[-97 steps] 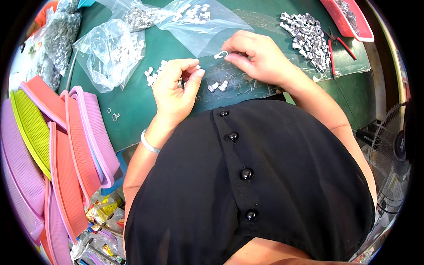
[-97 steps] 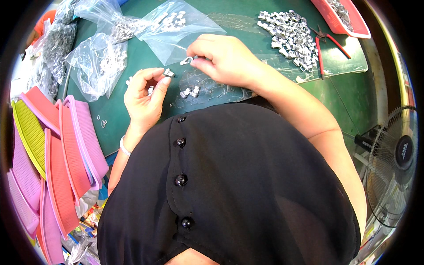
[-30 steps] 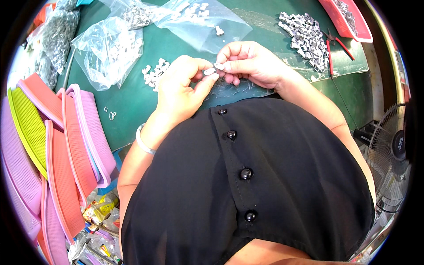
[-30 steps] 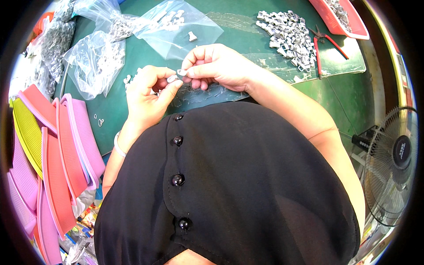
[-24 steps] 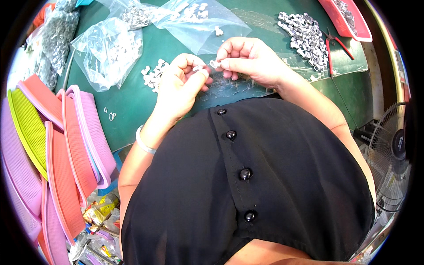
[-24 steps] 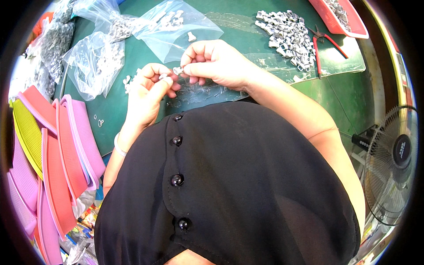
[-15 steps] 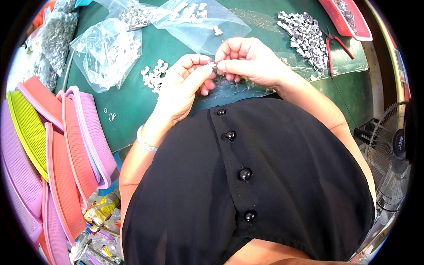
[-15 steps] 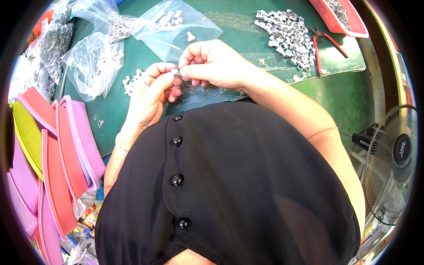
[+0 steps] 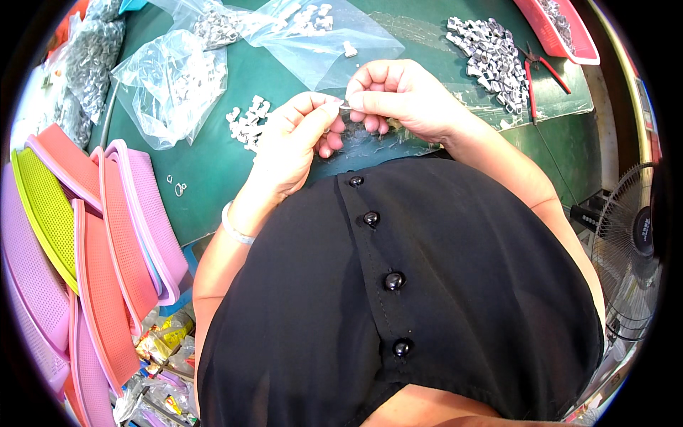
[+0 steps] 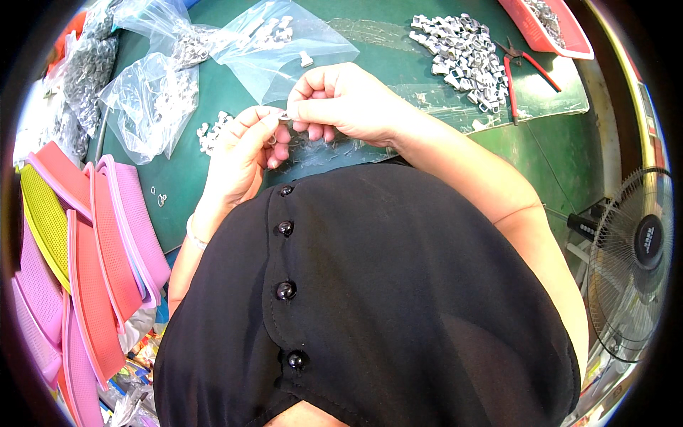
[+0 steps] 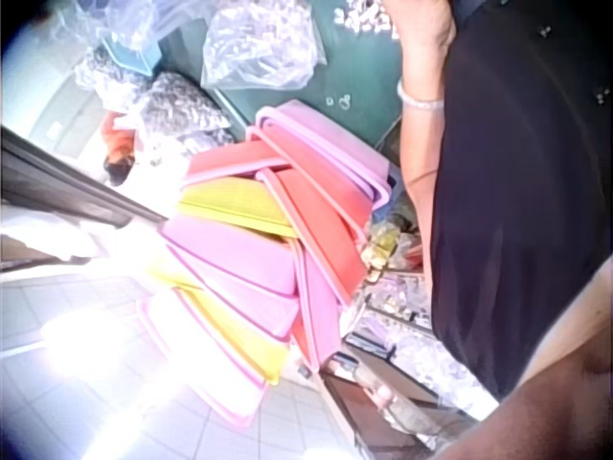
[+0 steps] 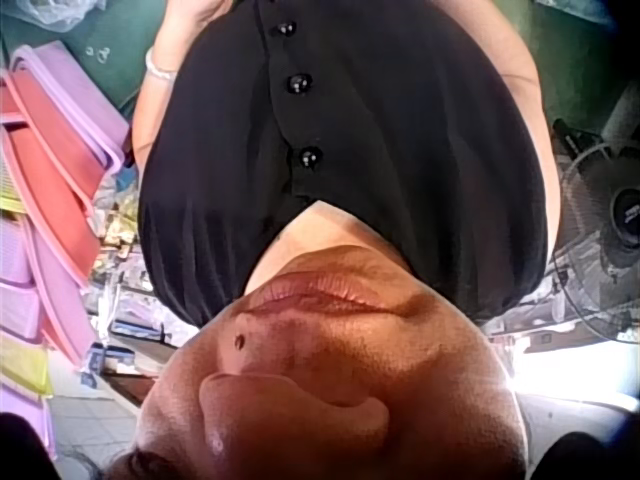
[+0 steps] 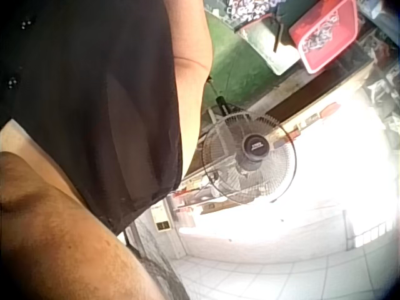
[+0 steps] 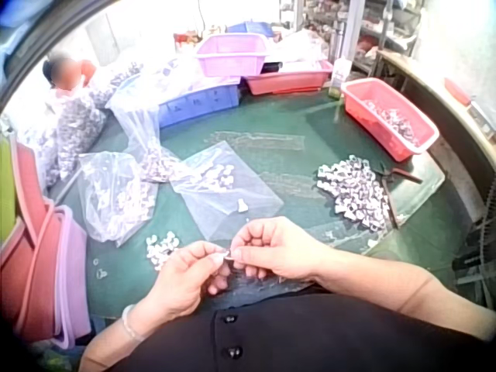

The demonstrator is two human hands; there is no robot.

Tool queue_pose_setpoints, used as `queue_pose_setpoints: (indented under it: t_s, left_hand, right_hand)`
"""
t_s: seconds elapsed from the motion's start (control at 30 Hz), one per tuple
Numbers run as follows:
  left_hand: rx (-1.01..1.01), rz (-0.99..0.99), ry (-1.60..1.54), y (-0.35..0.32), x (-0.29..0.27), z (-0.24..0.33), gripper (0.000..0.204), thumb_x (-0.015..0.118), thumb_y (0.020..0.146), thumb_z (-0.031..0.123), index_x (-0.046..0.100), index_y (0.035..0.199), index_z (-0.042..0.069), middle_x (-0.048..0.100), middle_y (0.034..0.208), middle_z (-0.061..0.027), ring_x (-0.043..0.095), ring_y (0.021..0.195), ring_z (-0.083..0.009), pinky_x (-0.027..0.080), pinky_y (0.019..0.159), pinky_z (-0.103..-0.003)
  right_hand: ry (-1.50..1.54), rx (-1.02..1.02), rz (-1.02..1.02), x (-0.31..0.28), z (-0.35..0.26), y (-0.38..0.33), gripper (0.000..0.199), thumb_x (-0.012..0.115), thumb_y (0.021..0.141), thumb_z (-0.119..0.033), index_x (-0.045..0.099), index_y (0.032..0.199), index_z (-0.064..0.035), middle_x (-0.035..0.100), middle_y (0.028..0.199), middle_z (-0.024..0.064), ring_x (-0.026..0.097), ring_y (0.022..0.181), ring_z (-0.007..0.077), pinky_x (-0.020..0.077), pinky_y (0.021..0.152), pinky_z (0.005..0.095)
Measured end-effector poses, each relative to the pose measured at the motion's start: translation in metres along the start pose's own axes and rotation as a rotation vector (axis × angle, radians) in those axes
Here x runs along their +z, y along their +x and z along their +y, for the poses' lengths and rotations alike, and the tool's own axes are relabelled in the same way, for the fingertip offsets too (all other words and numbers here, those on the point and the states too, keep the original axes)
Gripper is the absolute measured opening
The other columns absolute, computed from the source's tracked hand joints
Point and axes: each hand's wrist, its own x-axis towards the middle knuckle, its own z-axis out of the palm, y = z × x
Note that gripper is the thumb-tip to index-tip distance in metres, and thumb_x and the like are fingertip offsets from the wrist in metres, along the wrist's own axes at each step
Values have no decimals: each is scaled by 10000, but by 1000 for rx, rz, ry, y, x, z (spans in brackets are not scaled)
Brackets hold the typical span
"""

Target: The person assembles small metal hardware pieces by hand, picking up components from a green table and inserting them into plastic bags. The person repeatedly handles metal fasteners and plastic bags, organizing them into separate piles and containers.

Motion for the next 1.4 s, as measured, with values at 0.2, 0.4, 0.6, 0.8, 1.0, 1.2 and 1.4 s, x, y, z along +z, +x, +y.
queue_pose_setpoints:
  t_s: [0.2,0.4,0.6,0.8,1.0,1.2,1.4]
  left_hand:
    - [-1,-6,6,0,-2,-1,168,542,888,152,575,971,9,593,755,-33,534,604,-65,413,533,-176]
    - [64,30,62,0,2,-1,166,593,822,45,572,980,-1,584,790,-25,531,627,-55,424,551,-172]
    - [119,34,99,0,2,-2,203,610,795,7,573,995,-1,578,801,-20,536,655,-57,435,572,-172]
    - [100,11,25,1,1,-4,200,558,843,37,542,1032,-28,593,868,-75,584,749,-119,486,676,-222]
    - [-87,-75,-364,5,-5,0,297,425,909,105,440,1148,-70,584,991,-177,604,900,-253,493,846,-336]
    - [-94,-85,-386,4,-3,3,318,388,909,61,399,1197,-75,566,1042,-197,599,933,-257,488,872,-351]
    - [-79,-132,-413,3,-2,-1,326,401,910,59,395,1216,-55,552,1080,-176,584,977,-252,476,894,-368]
  right_hand:
    - [-8,1,-4,0,0,-1,104,582,847,-118,588,878,-19,599,735,19,539,592,53,423,521,181]
    - [11,-63,-11,-2,7,1,71,617,797,-69,593,849,-27,582,714,-3,530,642,51,426,579,179]
    - [-116,-232,-14,-2,12,1,77,593,808,-3,576,882,-15,590,825,2,545,733,65,442,699,207]
    - [-466,-487,79,-3,12,-1,82,581,791,14,568,870,-3,578,826,20,536,722,94,440,687,236]
    - [-802,-578,404,-13,2,9,161,593,765,-31,595,925,-21,605,873,102,593,711,203,475,635,275]
    - [-889,-666,235,-8,3,3,190,622,760,-41,607,950,-28,596,925,81,574,737,165,463,635,260]
    - [-933,-748,134,2,8,2,139,669,701,-44,604,823,-33,566,829,74,566,778,229,471,679,308]
